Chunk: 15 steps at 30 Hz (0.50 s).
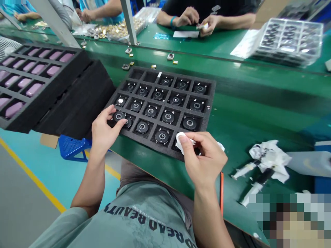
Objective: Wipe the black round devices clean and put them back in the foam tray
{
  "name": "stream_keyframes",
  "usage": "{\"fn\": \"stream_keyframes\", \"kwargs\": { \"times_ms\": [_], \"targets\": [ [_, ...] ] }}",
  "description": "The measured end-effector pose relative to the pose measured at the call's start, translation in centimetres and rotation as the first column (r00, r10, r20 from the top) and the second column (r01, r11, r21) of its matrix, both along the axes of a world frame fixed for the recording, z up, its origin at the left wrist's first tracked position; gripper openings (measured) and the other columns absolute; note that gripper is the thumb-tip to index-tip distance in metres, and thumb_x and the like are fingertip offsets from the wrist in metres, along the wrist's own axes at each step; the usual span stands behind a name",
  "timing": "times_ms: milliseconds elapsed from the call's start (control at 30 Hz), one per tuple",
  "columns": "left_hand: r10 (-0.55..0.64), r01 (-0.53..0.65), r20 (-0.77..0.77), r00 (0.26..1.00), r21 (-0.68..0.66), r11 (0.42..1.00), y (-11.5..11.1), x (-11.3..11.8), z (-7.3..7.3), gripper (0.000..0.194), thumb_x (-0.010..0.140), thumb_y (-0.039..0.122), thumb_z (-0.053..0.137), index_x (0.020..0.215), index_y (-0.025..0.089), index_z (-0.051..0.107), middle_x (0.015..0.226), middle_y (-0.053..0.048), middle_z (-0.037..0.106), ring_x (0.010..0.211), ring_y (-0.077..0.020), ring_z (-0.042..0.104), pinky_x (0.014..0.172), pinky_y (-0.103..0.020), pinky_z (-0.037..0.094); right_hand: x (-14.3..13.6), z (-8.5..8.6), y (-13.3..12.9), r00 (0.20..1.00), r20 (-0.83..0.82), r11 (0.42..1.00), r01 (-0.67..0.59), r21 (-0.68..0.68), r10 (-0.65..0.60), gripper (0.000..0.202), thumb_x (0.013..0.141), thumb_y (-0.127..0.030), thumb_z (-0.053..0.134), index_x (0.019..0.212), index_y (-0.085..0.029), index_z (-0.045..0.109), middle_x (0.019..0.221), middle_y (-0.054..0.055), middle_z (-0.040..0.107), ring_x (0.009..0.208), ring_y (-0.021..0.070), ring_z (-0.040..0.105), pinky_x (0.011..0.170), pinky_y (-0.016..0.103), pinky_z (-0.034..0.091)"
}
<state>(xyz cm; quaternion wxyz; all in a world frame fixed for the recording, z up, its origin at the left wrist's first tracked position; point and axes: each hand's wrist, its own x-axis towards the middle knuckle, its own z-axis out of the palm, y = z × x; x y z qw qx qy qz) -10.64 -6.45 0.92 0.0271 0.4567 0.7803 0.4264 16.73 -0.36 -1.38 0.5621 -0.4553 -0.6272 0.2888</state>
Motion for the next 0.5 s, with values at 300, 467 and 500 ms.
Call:
{"fn": "stream_keyframes", "kwargs": {
  "times_ms": [300, 467, 500],
  "targets": [
    [0.059, -0.048, -0.173, 0.983, 0.067, 0.997, -0.5, -1.1, -0.4, 0.045, 0.089, 0.032, 0.074, 0.133, 0.026, 0.072, 0.116, -0.007, 0.08, 0.114, -0.0319, 0.072, 0.116, -0.049, 0.041, 0.0, -0.3, -0.3, 1.0, -0.019, 1.0, 0.017, -0.005, -0.017, 0.008, 0.084, -0.031, 0.084, 0.08, -0.027, 0.078, 0.075, 0.006, 0.071, 0.062, 0.0204, 0.062, 0.054, 0.04, 0.043],
    [0.083, -0.087, -0.236, 0.968, -0.006, 0.996, -1.0, -2.1, 0.0, 0.042, 0.104, 0.04, 0.052, 0.136, 0.02, 0.07, 0.119, -0.011, 0.08, 0.114, -0.0314, 0.071, 0.107, -0.046, 0.045, -0.2, -0.5, -0.2, 0.999, 0.025, 0.999, 0.047, 0.001, -0.047, 0.007, 0.082, -0.027, 0.084, 0.079, -0.026, 0.079, 0.073, 0.004, 0.071, 0.062, 0.0193, 0.063, 0.055, 0.037, 0.043],
    [0.075, -0.086, -0.245, 0.967, -0.036, 0.996, -1.1, -2.1, 0.1, 0.045, 0.104, 0.044, 0.052, 0.137, 0.019, 0.068, 0.119, -0.011, 0.08, 0.113, -0.0316, 0.072, 0.106, -0.046, 0.045, -0.2, -0.5, -0.2, 0.998, 0.042, 0.999, 0.053, -0.001, -0.053, 0.007, 0.083, -0.027, 0.084, 0.079, -0.026, 0.079, 0.073, 0.003, 0.071, 0.062, 0.0192, 0.063, 0.055, 0.037, 0.043]
  ]
}}
